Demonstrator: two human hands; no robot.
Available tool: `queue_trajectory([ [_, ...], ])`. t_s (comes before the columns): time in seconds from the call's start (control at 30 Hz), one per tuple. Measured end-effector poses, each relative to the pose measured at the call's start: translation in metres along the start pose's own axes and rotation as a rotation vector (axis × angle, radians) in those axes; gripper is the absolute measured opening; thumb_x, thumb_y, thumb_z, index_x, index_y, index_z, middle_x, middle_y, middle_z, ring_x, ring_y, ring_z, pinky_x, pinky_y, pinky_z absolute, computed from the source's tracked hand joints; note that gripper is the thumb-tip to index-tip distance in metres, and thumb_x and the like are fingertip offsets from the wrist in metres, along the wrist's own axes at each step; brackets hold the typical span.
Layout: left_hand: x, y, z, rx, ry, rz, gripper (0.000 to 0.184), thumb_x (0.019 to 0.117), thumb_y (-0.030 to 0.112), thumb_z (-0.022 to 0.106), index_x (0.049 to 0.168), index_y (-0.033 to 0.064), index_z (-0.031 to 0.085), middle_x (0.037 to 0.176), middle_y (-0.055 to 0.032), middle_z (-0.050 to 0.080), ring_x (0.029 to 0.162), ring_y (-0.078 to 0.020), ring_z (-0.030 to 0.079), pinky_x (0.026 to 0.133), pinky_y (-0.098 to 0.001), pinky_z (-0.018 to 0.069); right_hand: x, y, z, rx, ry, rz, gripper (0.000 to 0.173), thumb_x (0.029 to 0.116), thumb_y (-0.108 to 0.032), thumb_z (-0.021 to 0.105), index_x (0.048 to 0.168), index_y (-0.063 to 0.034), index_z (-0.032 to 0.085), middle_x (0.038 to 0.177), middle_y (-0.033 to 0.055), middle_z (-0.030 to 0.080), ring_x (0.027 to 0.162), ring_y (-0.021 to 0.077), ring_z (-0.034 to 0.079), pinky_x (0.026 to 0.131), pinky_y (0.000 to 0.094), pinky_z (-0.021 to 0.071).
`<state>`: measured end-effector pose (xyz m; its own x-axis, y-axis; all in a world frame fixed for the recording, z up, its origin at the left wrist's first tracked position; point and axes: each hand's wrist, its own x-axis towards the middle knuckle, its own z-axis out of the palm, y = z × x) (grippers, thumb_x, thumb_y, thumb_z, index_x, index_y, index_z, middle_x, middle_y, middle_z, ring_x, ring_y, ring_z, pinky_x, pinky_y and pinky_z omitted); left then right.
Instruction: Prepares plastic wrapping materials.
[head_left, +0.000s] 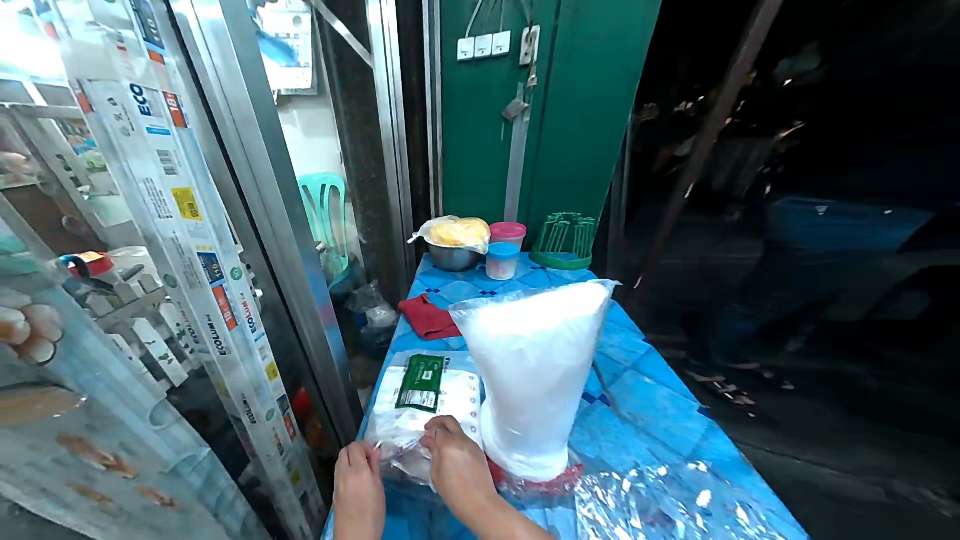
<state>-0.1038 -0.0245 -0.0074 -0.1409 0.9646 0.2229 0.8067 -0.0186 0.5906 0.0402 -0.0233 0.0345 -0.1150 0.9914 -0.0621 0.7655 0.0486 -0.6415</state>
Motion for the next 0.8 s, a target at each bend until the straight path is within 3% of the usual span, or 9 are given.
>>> queue_trajectory([
  [0.13,-0.004,0.004,0.000,0.031,-0.053,-0.105,0.028,0.0995,0.008,0.061,0.118,-0.0131,0.063,0.121,-0.0318,0.063,0.116,-0.0439,0.062,0.103,-0.0483,0.0488,-0.003,0.002,0.010,-0.131,-0.031,-0.082,0.030,0.1046,-0.007,0.048,0.121,0.0058,0.069,0.143,0.0223,0.056,0.128,0.0389,0.057,0.108,0.0505,0.0440],
  [0.23,0.000,0.013,-0.003,0.063,-0.128,-0.193,0.034,0.0995,0.011,0.062,0.126,-0.0101,0.061,0.127,-0.0298,0.062,0.123,-0.0424,0.059,0.108,-0.0478,0.0454,-0.006,-0.003,0.005,-0.233,-0.175,-0.115,0.038,0.1045,-0.017,0.051,0.133,0.0044,0.063,0.159,0.0227,0.040,0.145,0.0411,0.040,0.117,0.0555,0.0323],
  [0.4,0.007,0.015,-0.007,-0.109,-0.145,-0.245,0.034,0.0970,0.002,0.062,0.129,-0.0074,0.058,0.124,-0.0259,0.063,0.114,-0.0357,0.064,0.100,-0.0457,0.0503,0.002,-0.015,0.009,-0.366,-0.206,-0.195,0.045,0.1044,0.002,0.042,0.148,0.0001,0.051,0.163,0.0244,0.031,0.151,0.0456,0.030,0.120,0.0613,0.0264],
  [0.53,0.006,0.014,-0.004,-0.191,-0.060,-0.211,0.030,0.0956,-0.003,0.059,0.126,-0.0065,0.060,0.124,-0.0253,0.062,0.107,-0.0332,0.066,0.094,-0.0427,0.0535,0.006,-0.024,0.010,-0.437,-0.193,-0.244,0.042,0.1027,0.006,0.040,0.142,0.0063,0.053,0.159,0.0284,0.036,0.147,0.0486,0.035,0.118,0.0608,0.0302],
  [0.67,0.005,0.010,-0.001,-0.229,0.024,-0.133,0.027,0.0938,-0.005,0.060,0.121,-0.0066,0.061,0.115,-0.0221,0.067,0.092,-0.0288,0.069,0.084,-0.0420,0.0565,0.007,-0.013,0.022,-0.421,-0.035,-0.329,0.035,0.0999,0.006,0.045,0.130,0.0100,0.061,0.142,0.0304,0.056,0.128,0.0473,0.057,0.106,0.0564,0.0453],
  [0.73,0.005,0.009,-0.002,-0.227,0.051,-0.084,0.027,0.0920,-0.006,0.060,0.119,-0.0070,0.061,0.113,-0.0216,0.067,0.087,-0.0274,0.069,0.080,-0.0413,0.0567,0.007,-0.010,0.020,-0.339,-0.043,-0.306,0.034,0.1012,0.004,0.045,0.131,0.0109,0.060,0.142,0.0301,0.055,0.128,0.0462,0.058,0.105,0.0542,0.0468],
  [0.8,0.004,0.007,-0.006,-0.198,0.052,-0.003,0.027,0.0910,-0.005,0.062,0.118,-0.0095,0.061,0.117,-0.0249,0.064,0.090,-0.0299,0.069,0.081,-0.0422,0.0578,0.008,-0.007,0.014,-0.259,-0.043,-0.260,0.033,0.1028,0.000,0.045,0.131,0.0093,0.060,0.143,0.0272,0.056,0.127,0.0437,0.059,0.104,0.0522,0.0489],
])
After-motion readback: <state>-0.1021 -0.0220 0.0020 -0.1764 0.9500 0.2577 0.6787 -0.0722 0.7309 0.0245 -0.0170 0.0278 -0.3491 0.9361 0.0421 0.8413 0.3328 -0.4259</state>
